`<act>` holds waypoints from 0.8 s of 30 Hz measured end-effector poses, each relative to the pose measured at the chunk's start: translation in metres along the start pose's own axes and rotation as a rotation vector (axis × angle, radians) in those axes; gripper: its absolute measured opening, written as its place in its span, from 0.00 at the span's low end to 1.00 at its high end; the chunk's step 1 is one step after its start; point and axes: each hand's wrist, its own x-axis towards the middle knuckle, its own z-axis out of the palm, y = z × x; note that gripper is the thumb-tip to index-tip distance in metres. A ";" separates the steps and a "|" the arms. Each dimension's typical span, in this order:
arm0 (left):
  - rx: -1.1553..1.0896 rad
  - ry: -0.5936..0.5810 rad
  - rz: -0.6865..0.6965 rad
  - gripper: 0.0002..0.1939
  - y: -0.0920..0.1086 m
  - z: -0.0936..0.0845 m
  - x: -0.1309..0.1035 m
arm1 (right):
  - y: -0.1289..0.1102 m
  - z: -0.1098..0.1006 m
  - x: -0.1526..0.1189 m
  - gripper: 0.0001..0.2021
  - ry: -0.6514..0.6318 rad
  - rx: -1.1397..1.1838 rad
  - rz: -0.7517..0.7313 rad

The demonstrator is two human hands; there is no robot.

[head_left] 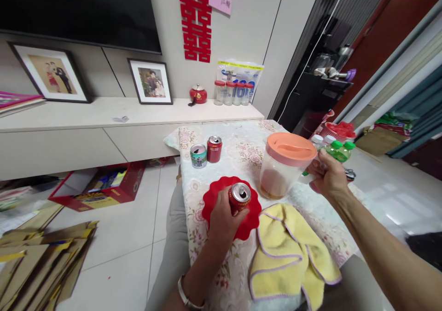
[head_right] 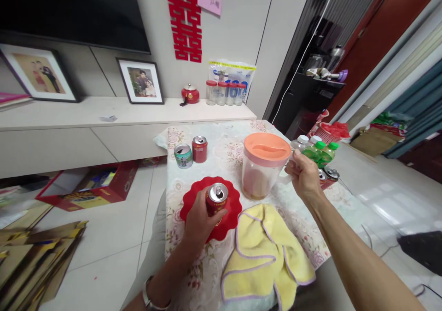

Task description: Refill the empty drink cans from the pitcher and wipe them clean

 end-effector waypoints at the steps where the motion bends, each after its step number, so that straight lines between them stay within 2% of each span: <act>1: 0.000 -0.003 0.001 0.32 0.000 0.000 0.000 | 0.007 0.000 -0.001 0.28 0.021 0.028 0.006; 7: -0.010 -0.020 -0.026 0.32 0.001 -0.001 0.001 | 0.039 -0.002 -0.005 0.30 0.110 0.145 0.046; 13: -0.034 -0.013 -0.026 0.33 -0.002 0.000 0.000 | 0.049 -0.006 -0.010 0.33 0.149 0.161 0.058; 19: -0.031 -0.017 -0.017 0.34 -0.006 0.000 0.001 | 0.050 -0.017 -0.019 0.30 0.162 0.067 0.064; 22: -0.020 -0.034 -0.015 0.34 -0.005 -0.001 0.002 | 0.053 -0.029 -0.029 0.29 0.166 -0.026 0.079; 24: -0.014 -0.039 -0.021 0.33 -0.005 -0.002 0.002 | 0.056 -0.039 -0.041 0.30 0.213 -0.099 0.102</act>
